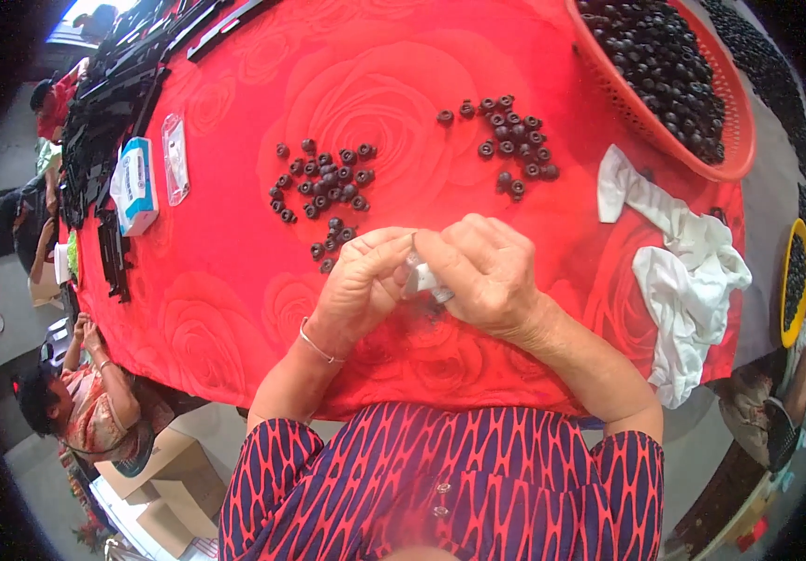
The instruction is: The person picks up small black rubber components one by one, rubs each part against an abrasive block held in the other hand, and places the finished components into a separate pile on the table.
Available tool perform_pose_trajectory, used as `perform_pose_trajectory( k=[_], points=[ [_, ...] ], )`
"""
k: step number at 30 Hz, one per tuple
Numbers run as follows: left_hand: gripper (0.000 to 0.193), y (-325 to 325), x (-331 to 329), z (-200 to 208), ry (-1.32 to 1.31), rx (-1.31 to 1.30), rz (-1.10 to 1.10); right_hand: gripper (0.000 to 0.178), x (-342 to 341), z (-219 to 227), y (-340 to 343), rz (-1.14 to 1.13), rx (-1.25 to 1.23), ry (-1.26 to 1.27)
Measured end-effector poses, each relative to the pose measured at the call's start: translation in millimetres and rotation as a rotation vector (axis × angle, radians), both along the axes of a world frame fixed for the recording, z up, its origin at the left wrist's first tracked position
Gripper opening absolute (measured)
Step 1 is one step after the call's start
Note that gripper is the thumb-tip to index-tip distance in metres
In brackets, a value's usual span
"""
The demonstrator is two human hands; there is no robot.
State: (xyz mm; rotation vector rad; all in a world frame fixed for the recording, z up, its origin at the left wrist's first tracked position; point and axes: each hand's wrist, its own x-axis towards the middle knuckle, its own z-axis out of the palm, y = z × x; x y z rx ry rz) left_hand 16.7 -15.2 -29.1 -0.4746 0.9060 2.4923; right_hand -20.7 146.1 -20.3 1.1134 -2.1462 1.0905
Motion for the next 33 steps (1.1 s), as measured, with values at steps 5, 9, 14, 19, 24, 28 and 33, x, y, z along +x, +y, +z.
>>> perform_pose_trajectory(
  k=[5, 9, 14, 19, 24, 28, 33],
  points=[
    [0.013, -4.1, 1.9, 4.7, 0.157, -0.090, 0.085, 0.030, 0.5, 0.5, 7.4, 0.041, 0.026, 0.021],
    [0.009, -13.4, -3.5, 21.9, 0.370, -0.671, 0.308, 0.021, -23.1, 10.1, 28.5, -0.374, 0.153, -0.141],
    [0.009, -46.7, -18.2, 16.6, 0.514, -1.301, 0.483, 0.015, -32.4, 15.1, 28.4, -0.529, 0.496, -0.078],
    [0.014, -61.4, -25.9, 5.5, 0.530, -1.627, 0.461, 0.017, -32.0, 6.1, 25.3, -0.525, 0.558, -0.091],
    [0.013, -37.5, -18.5, 27.8, 0.607, -1.449, 0.477, 0.025, -23.8, 19.7, 19.0, -0.098, 0.116, -0.246],
    [0.014, -19.2, -2.0, 28.5, 0.445, -0.545, 0.145, 0.030, -14.0, 30.2, 10.0, 0.159, -0.082, -0.376],
    [0.017, -4.0, 5.0, 21.5, 0.337, -0.145, 0.056, 0.039, -2.4, 24.0, 1.8, 0.151, -0.086, -0.233]
  ],
)
